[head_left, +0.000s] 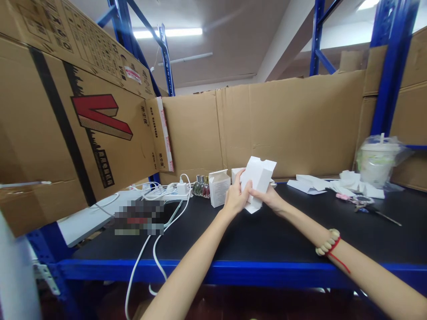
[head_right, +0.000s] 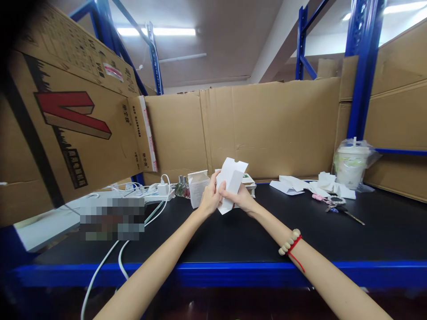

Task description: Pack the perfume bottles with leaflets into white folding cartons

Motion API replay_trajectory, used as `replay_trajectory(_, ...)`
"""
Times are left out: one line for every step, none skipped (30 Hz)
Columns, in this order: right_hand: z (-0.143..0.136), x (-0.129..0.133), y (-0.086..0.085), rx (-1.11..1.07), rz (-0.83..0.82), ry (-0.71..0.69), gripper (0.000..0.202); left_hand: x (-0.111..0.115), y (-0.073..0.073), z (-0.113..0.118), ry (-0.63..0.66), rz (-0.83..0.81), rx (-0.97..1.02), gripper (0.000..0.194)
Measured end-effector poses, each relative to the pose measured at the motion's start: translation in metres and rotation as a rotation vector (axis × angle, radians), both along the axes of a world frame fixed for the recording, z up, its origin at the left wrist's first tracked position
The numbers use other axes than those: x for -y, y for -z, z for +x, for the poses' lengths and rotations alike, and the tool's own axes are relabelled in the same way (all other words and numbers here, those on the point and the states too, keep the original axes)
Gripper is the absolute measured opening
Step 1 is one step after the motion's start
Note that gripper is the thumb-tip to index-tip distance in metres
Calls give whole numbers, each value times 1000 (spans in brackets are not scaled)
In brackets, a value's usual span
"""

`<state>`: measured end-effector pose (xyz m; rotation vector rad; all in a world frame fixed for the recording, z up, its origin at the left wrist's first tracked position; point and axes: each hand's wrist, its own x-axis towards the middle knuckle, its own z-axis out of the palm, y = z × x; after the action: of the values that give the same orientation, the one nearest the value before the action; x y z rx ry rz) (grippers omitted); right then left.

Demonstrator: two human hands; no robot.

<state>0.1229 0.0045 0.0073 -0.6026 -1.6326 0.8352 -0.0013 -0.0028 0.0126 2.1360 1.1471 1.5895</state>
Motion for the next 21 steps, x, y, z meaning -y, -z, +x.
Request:
replay_trajectory(0,1,-1,6,16,-6,52,2,-1,-1,-25,-1,-3,39)
replay_trajectory(0,1,-2,14,23,-7,54,2,-3,-2,-49,11,21,40)
replay_trajectory(0,2,-3,27,23,-5,57,2,-4,-3,-67,37,73,40)
replay_trajectory(0,4,-4,47,15,-2,59,2,-6,-4,-80,69,150,39)
replay_trajectory(0,5,-4,75,0,-2,61,0,-8,-4,-89,95,240,38)
replay_trajectory(0,6,-4,108,-19,-4,62,-2,-9,-5,-99,106,329,36)
replay_trajectory(-1,7,-4,141,-40,-8,62,-5,-10,-6,-114,104,406,34)
replay_trajectory(-1,8,-4,173,-58,-16,62,-7,-11,-6,-136,96,455,31)
replay_trajectory(-2,9,-3,201,-72,-28,61,-8,-12,-6,-163,94,476,29)
replay_trajectory(-2,11,-3,220,-80,-42,61,-9,-13,-6,-190,102,471,27)
replay_trajectory(-3,11,-3,232,-84,-55,61,-8,-13,-6,-208,120,449,26)
replay_trajectory(-3,12,-3,241,-85,-67,61,-7,-13,-5,-214,143,419,25)
replay_trajectory(-3,13,-3,249,-85,-77,61,-6,-13,-5,-207,164,390,24)
replay_trajectory(-3,13,-3,254,-84,-84,62,-4,-13,-3,-188,177,366,22)
replay_trajectory(-3,13,-4,255,-81,-83,63,-2,-13,-2,-163,182,349,20)
replay_trajectory(-3,13,-4,251,-73,-78,63,0,-13,-1,-133,179,338,18)
replay_trajectory(-3,13,-5,240,-62,-70,64,1,-13,0,-105,172,339,18)
replay_trajectory(-3,12,-5,222,-47,-58,63,1,-13,1,-77,160,352,18)
replay_trajectory(-3,12,-5,201,-33,-45,63,0,-13,1,-46,143,380,20)
replay_trajectory(-3,11,-4,185,-24,-29,62,-1,-13,2,-9,119,420,22)
replay_trajectory(-3,9,-3,178,-23,-12,61,-2,-13,2,34,87,464,25)
